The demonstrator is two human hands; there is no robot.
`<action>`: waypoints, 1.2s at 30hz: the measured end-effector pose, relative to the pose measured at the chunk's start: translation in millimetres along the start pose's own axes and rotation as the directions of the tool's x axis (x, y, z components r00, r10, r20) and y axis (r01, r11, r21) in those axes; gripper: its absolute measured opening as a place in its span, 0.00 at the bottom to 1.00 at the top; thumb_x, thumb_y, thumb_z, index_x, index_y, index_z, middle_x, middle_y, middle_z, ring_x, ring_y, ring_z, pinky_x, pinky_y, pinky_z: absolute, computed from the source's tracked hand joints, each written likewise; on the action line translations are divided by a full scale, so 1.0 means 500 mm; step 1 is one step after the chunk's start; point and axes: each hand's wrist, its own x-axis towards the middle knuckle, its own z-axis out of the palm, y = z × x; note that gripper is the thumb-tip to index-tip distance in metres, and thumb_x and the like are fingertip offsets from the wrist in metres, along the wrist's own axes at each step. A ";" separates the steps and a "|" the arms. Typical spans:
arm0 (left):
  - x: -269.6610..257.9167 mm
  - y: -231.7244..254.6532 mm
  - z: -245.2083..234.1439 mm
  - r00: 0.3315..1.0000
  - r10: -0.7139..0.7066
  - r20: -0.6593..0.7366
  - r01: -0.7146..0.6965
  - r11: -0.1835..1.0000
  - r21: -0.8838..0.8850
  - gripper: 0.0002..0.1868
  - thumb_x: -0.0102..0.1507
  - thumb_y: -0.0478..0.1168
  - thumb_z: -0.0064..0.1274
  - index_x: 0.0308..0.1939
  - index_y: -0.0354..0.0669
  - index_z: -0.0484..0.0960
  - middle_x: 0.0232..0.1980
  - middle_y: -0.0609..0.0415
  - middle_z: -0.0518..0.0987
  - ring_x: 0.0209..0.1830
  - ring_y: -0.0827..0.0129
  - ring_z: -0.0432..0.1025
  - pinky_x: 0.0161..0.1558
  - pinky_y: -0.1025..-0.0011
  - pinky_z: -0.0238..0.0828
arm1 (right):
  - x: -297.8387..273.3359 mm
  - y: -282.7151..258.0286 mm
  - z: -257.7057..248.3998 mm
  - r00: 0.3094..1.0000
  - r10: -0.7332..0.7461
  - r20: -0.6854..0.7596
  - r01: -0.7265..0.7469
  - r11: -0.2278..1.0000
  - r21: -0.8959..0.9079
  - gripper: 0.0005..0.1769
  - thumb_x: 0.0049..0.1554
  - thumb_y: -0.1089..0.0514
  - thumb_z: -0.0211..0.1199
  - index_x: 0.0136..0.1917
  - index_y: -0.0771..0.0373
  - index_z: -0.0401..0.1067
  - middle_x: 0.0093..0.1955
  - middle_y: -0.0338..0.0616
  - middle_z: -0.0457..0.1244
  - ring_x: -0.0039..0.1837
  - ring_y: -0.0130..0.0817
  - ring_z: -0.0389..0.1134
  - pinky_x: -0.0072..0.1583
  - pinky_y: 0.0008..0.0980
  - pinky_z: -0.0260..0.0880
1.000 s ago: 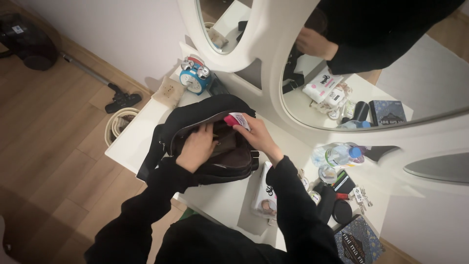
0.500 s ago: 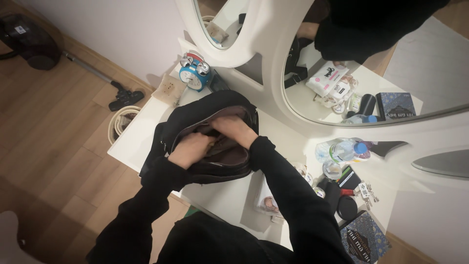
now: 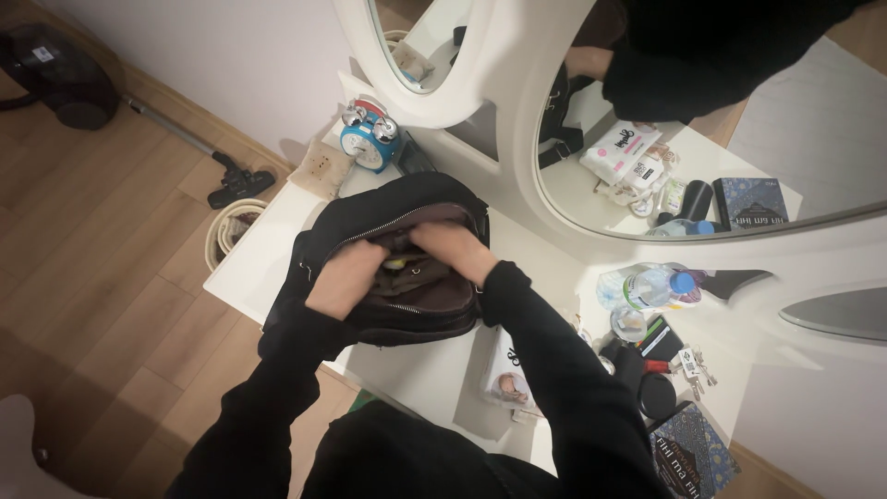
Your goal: The person packs a black shoulder bag on a white vanity table. They place a cloth, a bottle, a lipstick, a small jar, a spray bottle, a wallet, a pack of wipes, a water bottle, a card, keys, a small box, and a book into the bag, then zip it closed.
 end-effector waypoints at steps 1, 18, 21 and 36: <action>0.000 -0.007 0.013 0.997 0.015 -0.077 -0.014 1.000 0.015 0.06 0.57 0.33 0.49 0.31 0.44 0.82 0.25 0.50 0.78 0.28 0.59 0.77 0.28 0.69 0.74 | -0.001 0.008 -0.007 0.997 -0.013 0.078 0.012 1.000 0.016 0.09 0.55 0.60 0.52 0.36 0.48 0.70 0.33 0.33 0.62 0.41 0.31 0.67 0.40 0.29 0.67; -0.079 -0.006 0.017 0.753 -0.280 -0.595 0.336 0.942 -0.019 0.05 0.54 0.45 0.50 0.24 0.53 0.73 0.19 0.61 0.68 0.16 0.60 0.71 0.20 0.64 0.70 | 0.122 -0.118 -0.221 0.715 -0.133 0.686 -0.689 0.030 0.724 0.12 0.57 0.50 0.61 0.52 0.55 0.75 0.45 0.37 0.69 0.48 0.28 0.68 0.50 0.30 0.69; -0.088 -0.008 -0.042 0.619 -0.231 -0.751 0.275 0.959 -0.068 0.11 0.50 0.40 0.56 0.34 0.53 0.72 0.29 0.62 0.65 0.31 0.63 0.69 0.33 0.68 0.67 | 0.135 -0.144 -0.174 0.640 -0.034 0.768 -0.701 -0.435 0.565 0.24 0.57 0.57 0.62 0.63 0.72 0.66 0.58 0.57 0.64 0.59 0.48 0.67 0.60 0.38 0.69; -0.052 -0.042 -0.031 0.923 -0.350 -0.158 0.256 0.867 -0.427 0.35 0.51 0.24 0.46 0.62 0.42 0.60 0.31 0.37 0.79 0.35 0.37 0.76 0.39 0.47 0.72 | 0.176 -0.193 -0.127 0.348 0.128 0.929 -0.801 -0.475 0.365 0.21 0.49 0.57 0.66 0.55 0.68 0.72 0.42 0.49 0.66 0.42 0.38 0.70 0.43 0.34 0.78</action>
